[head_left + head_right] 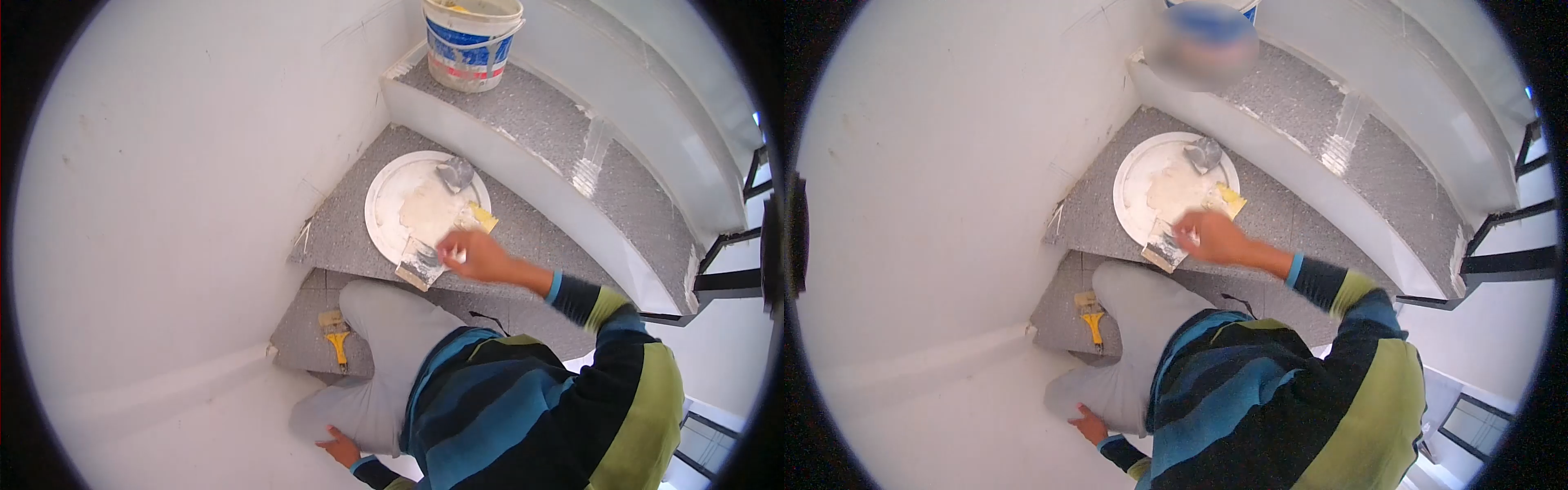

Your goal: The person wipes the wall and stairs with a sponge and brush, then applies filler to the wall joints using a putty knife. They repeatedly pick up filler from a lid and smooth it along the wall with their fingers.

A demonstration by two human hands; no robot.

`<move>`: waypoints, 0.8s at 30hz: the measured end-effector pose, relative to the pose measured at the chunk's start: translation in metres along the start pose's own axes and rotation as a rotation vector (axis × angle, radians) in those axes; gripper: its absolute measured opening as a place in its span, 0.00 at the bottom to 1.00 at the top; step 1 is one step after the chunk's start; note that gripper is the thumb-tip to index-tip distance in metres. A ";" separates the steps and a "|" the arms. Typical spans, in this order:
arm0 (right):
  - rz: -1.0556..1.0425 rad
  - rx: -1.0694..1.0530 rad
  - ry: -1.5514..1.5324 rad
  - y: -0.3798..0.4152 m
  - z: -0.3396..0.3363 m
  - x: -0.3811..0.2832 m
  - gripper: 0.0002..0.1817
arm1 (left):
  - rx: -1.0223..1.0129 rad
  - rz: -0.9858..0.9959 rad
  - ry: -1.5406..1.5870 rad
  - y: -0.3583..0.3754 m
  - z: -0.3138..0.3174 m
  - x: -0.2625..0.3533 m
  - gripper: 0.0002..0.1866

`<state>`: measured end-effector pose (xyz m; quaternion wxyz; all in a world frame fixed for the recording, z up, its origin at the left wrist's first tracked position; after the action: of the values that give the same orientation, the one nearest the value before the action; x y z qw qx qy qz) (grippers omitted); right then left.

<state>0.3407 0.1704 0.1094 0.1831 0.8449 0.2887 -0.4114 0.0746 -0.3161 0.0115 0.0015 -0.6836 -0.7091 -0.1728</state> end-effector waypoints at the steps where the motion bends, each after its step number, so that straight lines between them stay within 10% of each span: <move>1: -0.083 0.000 0.101 0.020 0.019 0.001 0.11 | 0.006 -0.011 -0.014 0.010 -0.008 0.010 0.44; 7: 0.095 0.267 -0.031 0.057 0.023 0.054 0.13 | -0.138 0.088 -0.478 0.045 -0.035 0.055 0.40; 11: 0.325 0.522 0.035 0.040 -0.020 0.122 0.18 | 0.093 0.671 0.150 0.036 -0.039 0.111 0.27; 18: 0.394 0.537 0.293 0.002 -0.043 0.170 0.22 | -0.798 0.584 0.935 0.066 0.086 0.284 0.27; 24: 0.560 0.344 0.228 -0.010 -0.045 0.148 0.24 | -0.793 0.548 0.739 0.080 0.159 0.349 0.33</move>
<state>0.4346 0.2526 0.0171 0.1104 0.9503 -0.0095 -0.2908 0.1668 0.0620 -0.0353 0.0373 -0.6844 -0.3414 -0.6432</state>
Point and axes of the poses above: each hand's wrist, its own y-axis away from the middle knuckle, its own z-axis out of the palm, x = y × z, the point moved 6 cm from there along -y, towards the middle knuckle, and after that the axes turned 6 degrees about z, right-handed, at the moved point
